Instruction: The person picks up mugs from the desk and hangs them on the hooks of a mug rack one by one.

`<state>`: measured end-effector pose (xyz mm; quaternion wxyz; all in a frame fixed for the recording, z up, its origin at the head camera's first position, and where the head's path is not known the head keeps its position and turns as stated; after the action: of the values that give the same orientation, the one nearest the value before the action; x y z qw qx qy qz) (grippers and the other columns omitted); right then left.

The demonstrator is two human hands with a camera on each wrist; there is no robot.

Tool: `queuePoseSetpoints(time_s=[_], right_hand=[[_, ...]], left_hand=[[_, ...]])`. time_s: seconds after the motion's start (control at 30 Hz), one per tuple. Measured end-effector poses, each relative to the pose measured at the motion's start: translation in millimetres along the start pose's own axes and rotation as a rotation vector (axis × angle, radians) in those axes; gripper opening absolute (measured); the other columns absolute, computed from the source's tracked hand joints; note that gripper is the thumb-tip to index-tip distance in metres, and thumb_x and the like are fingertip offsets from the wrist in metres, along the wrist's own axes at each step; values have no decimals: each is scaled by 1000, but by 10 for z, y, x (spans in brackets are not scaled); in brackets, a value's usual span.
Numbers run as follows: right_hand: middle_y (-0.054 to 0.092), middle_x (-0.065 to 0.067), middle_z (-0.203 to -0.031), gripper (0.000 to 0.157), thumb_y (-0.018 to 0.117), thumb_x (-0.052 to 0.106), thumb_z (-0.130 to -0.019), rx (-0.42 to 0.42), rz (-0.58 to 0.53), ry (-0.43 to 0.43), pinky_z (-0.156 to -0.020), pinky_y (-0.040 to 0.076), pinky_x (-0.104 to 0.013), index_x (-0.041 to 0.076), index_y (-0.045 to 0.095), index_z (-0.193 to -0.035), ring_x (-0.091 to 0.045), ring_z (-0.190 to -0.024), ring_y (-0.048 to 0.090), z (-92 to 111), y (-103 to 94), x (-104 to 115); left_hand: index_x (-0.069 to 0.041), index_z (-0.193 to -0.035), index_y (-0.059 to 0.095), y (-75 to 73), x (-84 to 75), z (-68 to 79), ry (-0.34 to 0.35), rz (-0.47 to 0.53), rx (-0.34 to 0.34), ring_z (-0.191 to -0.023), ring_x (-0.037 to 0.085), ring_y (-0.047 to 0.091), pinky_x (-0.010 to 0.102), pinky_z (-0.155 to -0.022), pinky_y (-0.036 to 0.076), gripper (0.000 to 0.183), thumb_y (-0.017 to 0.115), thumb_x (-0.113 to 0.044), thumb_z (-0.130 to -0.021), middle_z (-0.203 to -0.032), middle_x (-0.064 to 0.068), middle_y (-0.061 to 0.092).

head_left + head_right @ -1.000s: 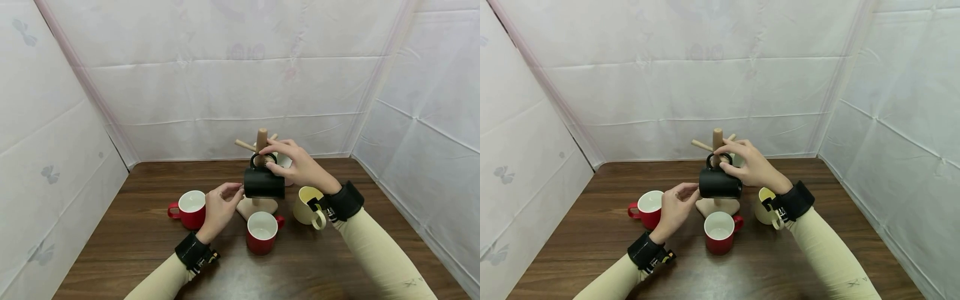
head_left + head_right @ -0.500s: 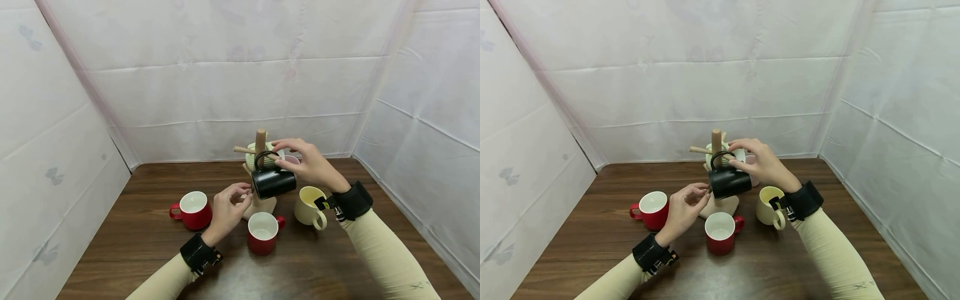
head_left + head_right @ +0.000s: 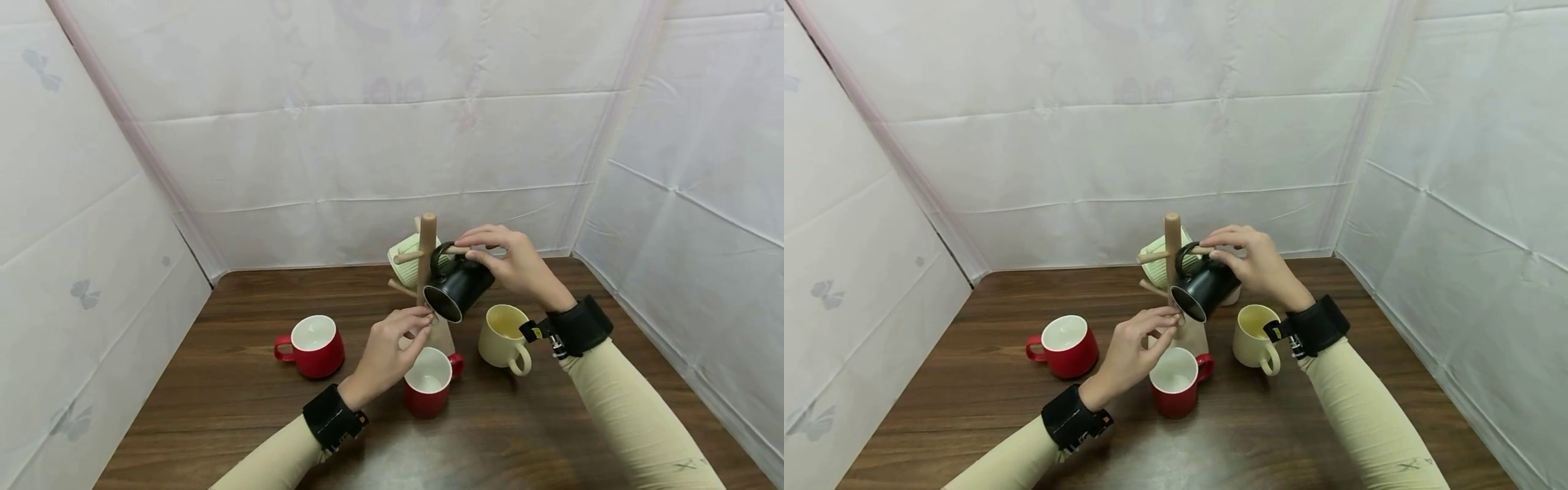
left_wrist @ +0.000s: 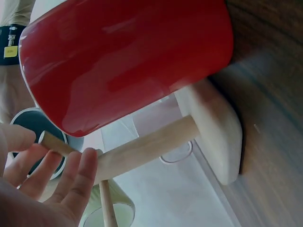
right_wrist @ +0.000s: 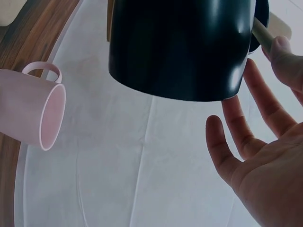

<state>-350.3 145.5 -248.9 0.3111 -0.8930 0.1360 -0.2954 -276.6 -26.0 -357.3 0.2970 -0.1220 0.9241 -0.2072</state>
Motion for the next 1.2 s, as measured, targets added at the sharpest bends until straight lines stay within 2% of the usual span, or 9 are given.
queuePoseSetpoints(time_s=[0.17,0.27,0.47,0.67,0.87,1.0,1.2], right_hand=[[68,-6,-114,25,70,3,-88,-14,-49,52,-90,46,-29,10,74,-111,-21,-109,60,-23,-21,-63],[67,-13,-114,23,68,-2,-88,-23,-59,54,-88,46,-24,3,73,-111,-26,-108,60,-48,-49,25],[67,-22,-112,21,66,-6,-88,-32,-69,41,-85,45,-16,-4,72,-109,-34,-107,61,-85,-87,167],[66,-23,-111,22,66,-7,-88,-45,-78,35,-84,46,-15,-5,71,-109,-35,-105,61,-84,-91,151],[67,-22,-111,22,65,-6,-89,-47,-93,46,-84,45,-15,-3,71,-110,-32,-106,61,-73,-70,112],[67,-20,-112,23,65,-6,-89,-54,-86,43,-83,46,-16,-2,71,-111,-31,-105,61,-59,-78,111],[68,-18,-113,24,64,-5,-91,-54,-73,38,-82,49,-19,-1,71,-113,-29,-105,62,-12,-83,114]], left_hand=[[-6,-117,71,51,-38,-29,29,-23,66,-99,13,62,31,-68,56,25,65,-9,-93,-123,5,66],[-9,-124,68,93,-41,-38,18,-50,105,-100,11,61,31,-68,54,30,64,-11,-94,-128,2,64],[-14,-130,65,156,-54,-49,1,-134,153,-111,9,60,28,-82,51,34,62,-16,-96,-134,-1,60],[-17,-133,62,204,-42,-48,-32,-170,192,-105,12,59,29,-84,53,37,62,-18,-96,-138,-2,57],[-15,-135,60,209,-51,-28,-33,-165,204,-115,12,57,32,-92,51,39,63,-17,-95,-139,-1,56],[-13,-137,57,237,-72,-8,-18,-164,220,-126,13,52,37,-101,46,42,61,-20,-97,-141,1,54],[-12,-143,50,296,-106,48,1,-153,242,-133,20,45,44,-107,41,48,61,-22,-97,-146,4,48]])
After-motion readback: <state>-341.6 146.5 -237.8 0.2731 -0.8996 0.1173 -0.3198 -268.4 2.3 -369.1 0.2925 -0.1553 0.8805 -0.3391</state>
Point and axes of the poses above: each hand's wrist, its own z-axis away from the middle knuckle, its own y-axis out of the palm, x = y × z, the point moved 10 cm from there along -z, towards the middle knuckle
